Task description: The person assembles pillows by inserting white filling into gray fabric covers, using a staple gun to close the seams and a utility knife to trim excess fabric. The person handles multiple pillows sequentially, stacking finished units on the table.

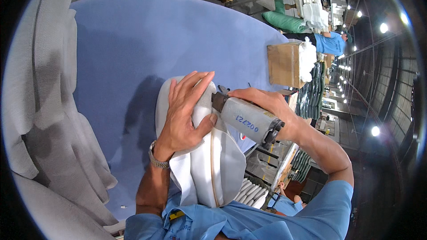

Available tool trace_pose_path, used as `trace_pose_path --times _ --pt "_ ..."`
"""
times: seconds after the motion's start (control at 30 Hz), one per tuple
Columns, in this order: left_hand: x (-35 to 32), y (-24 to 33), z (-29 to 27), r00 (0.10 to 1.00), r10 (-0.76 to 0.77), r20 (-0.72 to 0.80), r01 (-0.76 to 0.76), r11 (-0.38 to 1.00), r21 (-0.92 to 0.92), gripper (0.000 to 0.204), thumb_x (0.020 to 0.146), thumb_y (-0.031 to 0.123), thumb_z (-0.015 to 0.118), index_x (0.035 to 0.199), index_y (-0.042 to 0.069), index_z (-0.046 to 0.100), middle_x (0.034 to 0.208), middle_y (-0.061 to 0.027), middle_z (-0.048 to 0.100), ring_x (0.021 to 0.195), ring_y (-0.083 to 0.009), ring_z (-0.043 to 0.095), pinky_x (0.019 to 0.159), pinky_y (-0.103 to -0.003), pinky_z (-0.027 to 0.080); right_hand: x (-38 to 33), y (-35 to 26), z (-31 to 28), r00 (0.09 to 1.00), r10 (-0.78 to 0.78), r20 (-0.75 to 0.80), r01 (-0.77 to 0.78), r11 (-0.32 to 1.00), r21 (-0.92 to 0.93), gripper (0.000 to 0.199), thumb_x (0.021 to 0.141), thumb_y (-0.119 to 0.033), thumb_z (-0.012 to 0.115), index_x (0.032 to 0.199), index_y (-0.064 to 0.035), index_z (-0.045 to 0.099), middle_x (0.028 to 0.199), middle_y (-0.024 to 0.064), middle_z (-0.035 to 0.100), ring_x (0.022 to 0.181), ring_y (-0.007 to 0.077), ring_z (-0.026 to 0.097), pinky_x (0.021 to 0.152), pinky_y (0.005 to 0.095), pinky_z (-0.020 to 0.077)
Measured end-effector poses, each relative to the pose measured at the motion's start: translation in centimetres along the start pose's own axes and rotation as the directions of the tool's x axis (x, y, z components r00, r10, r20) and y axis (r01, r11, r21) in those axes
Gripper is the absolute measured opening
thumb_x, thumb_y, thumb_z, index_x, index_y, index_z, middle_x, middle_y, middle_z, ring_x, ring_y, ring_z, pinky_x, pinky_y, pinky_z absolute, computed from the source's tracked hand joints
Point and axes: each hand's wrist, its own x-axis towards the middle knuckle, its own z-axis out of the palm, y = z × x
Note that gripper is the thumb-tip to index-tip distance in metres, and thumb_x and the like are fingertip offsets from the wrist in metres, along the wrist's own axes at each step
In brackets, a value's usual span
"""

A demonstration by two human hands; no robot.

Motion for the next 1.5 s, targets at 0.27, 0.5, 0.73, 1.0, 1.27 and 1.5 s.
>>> trace_pose_path --times 0.27,0.5,0.73,1.0,1.27,1.5 --pt "7.4 -2.5 -1.4 0.896 -0.394 0.204 0.434 0.874 -0.219 0.075 0.107 0.060 0.033 0.106 0.001 0.079 0.094 -0.0164 0.077 0.096 -0.0322 0.072 0.092 -0.038 0.053 0.9 0.8 -0.5 0.996 -0.073 0.054 0.070 0.996 0.055 0.074 0.069 -0.019 0.080 0.137 -0.0089 0.054 0.120 0.0159 0.069 0.106 0.0405 0.070 0.090 0.0455 0.0564" --pt "7.4 -2.4 -0.3 0.909 -0.379 0.174 0.386 0.923 -0.006 0.074 0.106 0.051 0.033 0.071 -0.001 0.072 0.060 -0.0198 0.064 0.058 -0.0365 0.062 0.069 -0.047 0.051 0.9 1.3 -0.1 0.994 -0.110 0.019 0.109 0.994 0.030 0.079 0.068 -0.024 0.080 0.140 -0.0067 0.053 0.117 0.0177 0.067 0.103 0.0396 0.068 0.089 0.0444 0.0548" --pt "6.9 -2.5 0.2 0.906 -0.404 0.128 0.413 0.909 -0.050 0.068 0.102 0.048 0.038 0.068 -0.002 0.070 0.060 -0.0162 0.064 0.059 -0.0303 0.061 0.068 -0.042 0.049 0.7 1.2 0.1 0.997 -0.055 0.045 0.056 0.998 -0.003 0.083 0.069 -0.030 0.077 0.144 -0.0039 0.052 0.107 0.0186 0.065 0.095 0.0402 0.066 0.085 0.0458 0.0523" --pt "6.7 -2.5 0.1 0.939 -0.330 0.095 0.333 0.943 -0.014 0.063 0.103 0.040 0.037 0.070 -0.003 0.070 0.058 -0.0196 0.061 0.053 -0.0349 0.058 0.064 -0.046 0.049 0.8 2.2 0.8 0.991 -0.130 -0.018 0.131 0.987 0.092 0.086 0.065 -0.026 0.081 0.142 -0.0025 0.053 0.119 0.0210 0.068 0.107 0.0414 0.068 0.093 0.0456 0.0531" --pt "6.8 -2.1 -0.1 0.921 -0.366 0.131 0.377 0.924 -0.067 0.061 0.102 0.040 0.039 0.075 -0.006 0.069 0.065 -0.0236 0.063 0.063 -0.0364 0.060 0.074 -0.046 0.051 0.4 4.7 2.0 0.944 -0.270 -0.189 0.287 0.955 0.071 0.076 0.066 -0.014 0.079 0.139 -0.0058 0.059 0.113 0.0169 0.069 0.101 0.0381 0.068 0.086 0.0406 0.0540" --pt "6.4 0.4 -1.2 0.958 -0.286 0.011 0.285 0.952 -0.106 0.063 0.104 0.040 0.041 0.067 -0.002 0.070 0.058 -0.0124 0.060 0.059 -0.0254 0.056 0.070 -0.040 0.050 -7.0 7.1 10.5 0.835 -0.065 -0.547 0.211 0.955 0.208 0.064 0.077 -0.010 0.081 0.137 -0.0038 0.061 0.113 0.0167 0.069 0.099 0.0343 0.068 0.092 0.0371 0.0521"
